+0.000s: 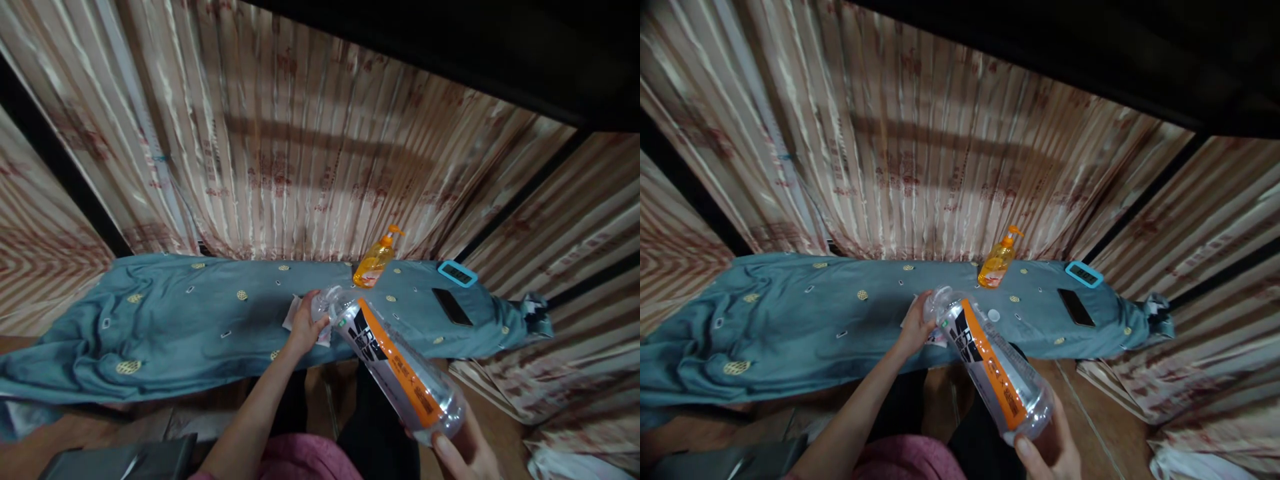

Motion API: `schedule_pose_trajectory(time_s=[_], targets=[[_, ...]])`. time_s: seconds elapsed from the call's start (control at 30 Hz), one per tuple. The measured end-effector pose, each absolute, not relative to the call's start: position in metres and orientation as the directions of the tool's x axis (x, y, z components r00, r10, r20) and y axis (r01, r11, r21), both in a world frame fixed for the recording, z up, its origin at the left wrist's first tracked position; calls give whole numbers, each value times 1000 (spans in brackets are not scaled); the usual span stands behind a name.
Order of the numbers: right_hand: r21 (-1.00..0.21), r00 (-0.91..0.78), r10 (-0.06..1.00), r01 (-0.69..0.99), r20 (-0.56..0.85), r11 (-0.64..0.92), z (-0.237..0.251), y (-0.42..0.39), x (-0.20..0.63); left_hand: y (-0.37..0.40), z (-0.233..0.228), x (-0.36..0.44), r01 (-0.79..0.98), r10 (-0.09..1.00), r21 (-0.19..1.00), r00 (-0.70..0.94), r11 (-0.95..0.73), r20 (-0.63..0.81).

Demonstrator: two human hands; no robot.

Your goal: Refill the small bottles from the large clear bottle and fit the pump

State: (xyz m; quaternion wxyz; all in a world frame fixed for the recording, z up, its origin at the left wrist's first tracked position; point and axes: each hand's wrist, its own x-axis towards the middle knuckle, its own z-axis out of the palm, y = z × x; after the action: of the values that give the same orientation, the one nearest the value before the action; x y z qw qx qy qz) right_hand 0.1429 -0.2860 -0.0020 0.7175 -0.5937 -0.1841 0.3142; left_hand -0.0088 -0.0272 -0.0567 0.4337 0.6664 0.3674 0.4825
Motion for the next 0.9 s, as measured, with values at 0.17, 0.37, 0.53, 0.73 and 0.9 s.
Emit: schedule_pose_trajectory(time_s=[0.17,0.37,0.53,0.73,0.9], targets=[[-972,722,686,-214,-91,96,7,-282,137,-27,-55,-8,114,918,936,265,-333,294],[-966,702,707,-232,-84,116,14,-279,130,-25,-58,-5,43,912,939,259,-340,318],[-963,689,720,-242,-85,118,12,-278,132,-23,-61,-4,30,911,937,244,-349,331],[-967,692,717,-229,-79,115,8,-277,135,-25,-58,-7,54,913,937,250,-345,322],[-958,708,696,-265,-116,110,2,-278,140,-28,-54,-7,104,916,936,268,-337,300]])
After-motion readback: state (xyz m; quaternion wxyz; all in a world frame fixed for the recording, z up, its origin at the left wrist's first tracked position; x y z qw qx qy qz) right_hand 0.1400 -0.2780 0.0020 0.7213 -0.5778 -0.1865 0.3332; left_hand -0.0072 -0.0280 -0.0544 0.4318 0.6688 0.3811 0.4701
